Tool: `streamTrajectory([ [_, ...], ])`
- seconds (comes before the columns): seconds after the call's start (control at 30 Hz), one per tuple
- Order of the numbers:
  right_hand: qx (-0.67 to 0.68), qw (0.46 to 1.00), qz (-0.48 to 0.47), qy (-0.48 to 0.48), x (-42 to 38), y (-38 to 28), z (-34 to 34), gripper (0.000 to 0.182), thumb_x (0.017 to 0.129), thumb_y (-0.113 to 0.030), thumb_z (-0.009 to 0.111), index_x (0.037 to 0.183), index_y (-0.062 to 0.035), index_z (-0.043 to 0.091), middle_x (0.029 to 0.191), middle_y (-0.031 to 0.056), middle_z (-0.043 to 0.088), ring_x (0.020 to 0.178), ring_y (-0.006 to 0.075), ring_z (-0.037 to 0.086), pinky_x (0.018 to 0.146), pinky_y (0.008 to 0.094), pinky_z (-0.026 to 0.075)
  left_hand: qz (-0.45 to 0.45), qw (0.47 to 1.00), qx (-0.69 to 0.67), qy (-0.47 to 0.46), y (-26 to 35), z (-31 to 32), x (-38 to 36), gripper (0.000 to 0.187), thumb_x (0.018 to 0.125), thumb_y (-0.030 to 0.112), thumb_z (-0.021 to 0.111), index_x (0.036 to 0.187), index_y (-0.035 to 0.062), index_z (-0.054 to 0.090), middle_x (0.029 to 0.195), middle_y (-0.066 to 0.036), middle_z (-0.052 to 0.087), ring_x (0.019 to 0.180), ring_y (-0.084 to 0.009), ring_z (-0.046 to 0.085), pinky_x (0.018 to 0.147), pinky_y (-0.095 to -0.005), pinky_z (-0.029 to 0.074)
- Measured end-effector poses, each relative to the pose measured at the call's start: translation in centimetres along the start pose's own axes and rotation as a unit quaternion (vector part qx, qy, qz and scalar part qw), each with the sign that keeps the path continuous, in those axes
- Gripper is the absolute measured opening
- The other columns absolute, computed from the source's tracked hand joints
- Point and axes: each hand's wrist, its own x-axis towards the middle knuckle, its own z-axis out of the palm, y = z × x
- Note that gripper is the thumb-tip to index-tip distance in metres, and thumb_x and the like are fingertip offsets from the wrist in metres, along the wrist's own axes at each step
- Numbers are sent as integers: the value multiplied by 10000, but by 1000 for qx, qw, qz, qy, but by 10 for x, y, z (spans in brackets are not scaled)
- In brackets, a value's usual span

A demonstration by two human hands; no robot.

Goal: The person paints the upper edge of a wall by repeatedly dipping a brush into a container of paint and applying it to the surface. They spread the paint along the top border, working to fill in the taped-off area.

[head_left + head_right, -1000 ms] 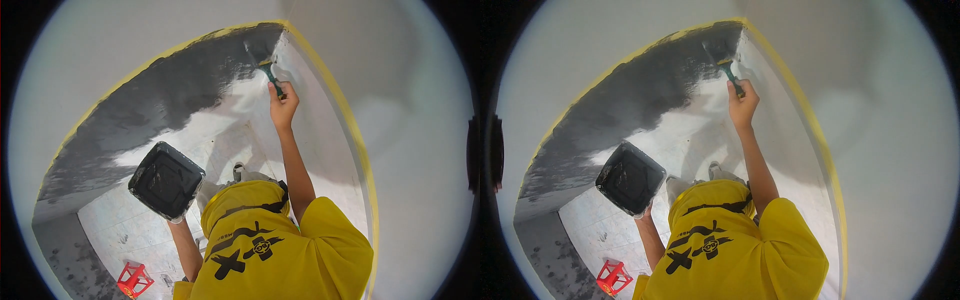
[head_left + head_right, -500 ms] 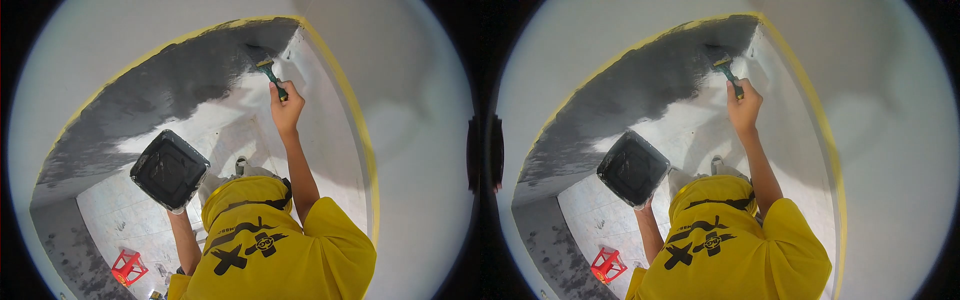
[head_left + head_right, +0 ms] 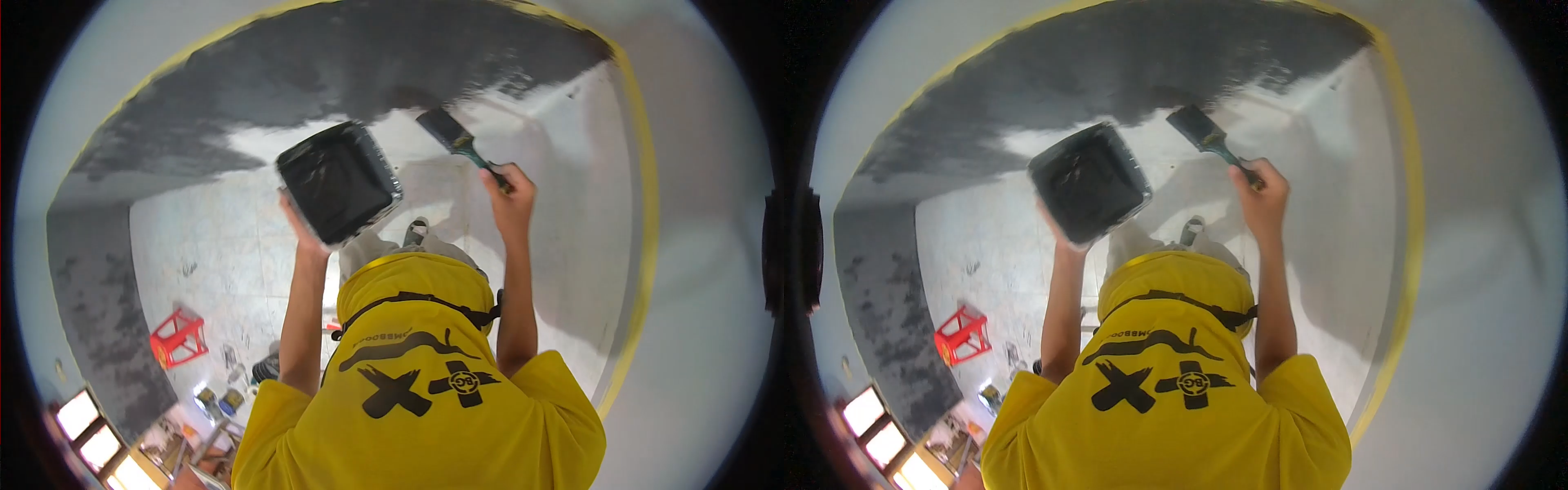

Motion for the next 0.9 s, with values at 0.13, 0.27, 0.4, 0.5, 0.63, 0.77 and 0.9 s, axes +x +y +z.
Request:
streamTrajectory([
  [0.13, 93, 982, 12, -162, -8, -55, -14, 181, 863, -107, 774, 880, 42, 672, 721, 22, 640, 643, 63, 517, 569, 243, 411, -75, 993, -83, -26, -11, -15, 12, 930, 884, 821, 325, 1494, 126, 421, 1495, -130, 469, 1338, -324, 488, 1113, -478, 439],
  [0.27, -34, 963, -49, -263, -12, -84, 8, 153, 860, -75, 765, 894, 42, 673, 738, 76, 676, 619, 97, 552, 573, 261, 440, -87, 994, -65, -28, -15, -19, 23, 939, 881, 820, 333, 1509, 126, 409, 1506, -122, 467, 1347, -323, 485, 1149, -479, 390],
  [0.4, -95, 959, -56, -260, -12, -85, 14, 134, 855, -82, 763, 897, 19, 687, 747, 135, 676, 602, 120, 513, 572, 274, 431, -79, 991, -100, -26, -21, -14, 25, 906, 904, 794, 333, 1515, 129, 405, 1503, -120, 476, 1344, -317, 493, 1143, -466, 396],
  [0.5, -38, 971, -35, -234, -10, -82, 5, 140, 855, -79, 764, 878, 28, 676, 710, 83, 647, 603, 96, 478, 561, 262, 401, -4, 1000, 22, -7, -19, 1, 23, 901, 901, 799, 328, 1512, 143, 412, 1497, -117, 482, 1344, -319, 492, 1131, -472, 410],
  [0.63, 39, 977, -29, -206, -13, -58, -1, 147, 857, -79, 770, 853, 30, 672, 679, -4, 583, 614, 57, 425, 553, 238, 345, 85, 991, 63, -83, -24, 16, 20, 886, 900, 802, 317, 1498, 158, 429, 1483, -109, 496, 1339, -315, 496, 1115, -473, 430],
  [0.77, 47, 976, 29, -210, -12, -49, -10, 172, 850, -126, 785, 866, 17, 690, 730, 34, 662, 600, 90, 505, 552, 236, 370, 15, 980, -159, -120, -32, -1, 29, 830, 909, 761, 343, 1466, 157, 459, 1449, -100, 523, 1306, -292, 519, 1098, -462, 444],
  [0.9, 88, 977, 46, -189, -13, -43, -15, 161, 851, -130, 786, 860, 2, 695, 729, 28, 650, 615, 75, 500, 559, 235, 363, 65, 993, -35, -88, -22, 25, 26, 754, 850, 637, 599, 1396, 128, 496, 1378, -92, 561, 1258, -251, 541, 1079, -471, 458],
])
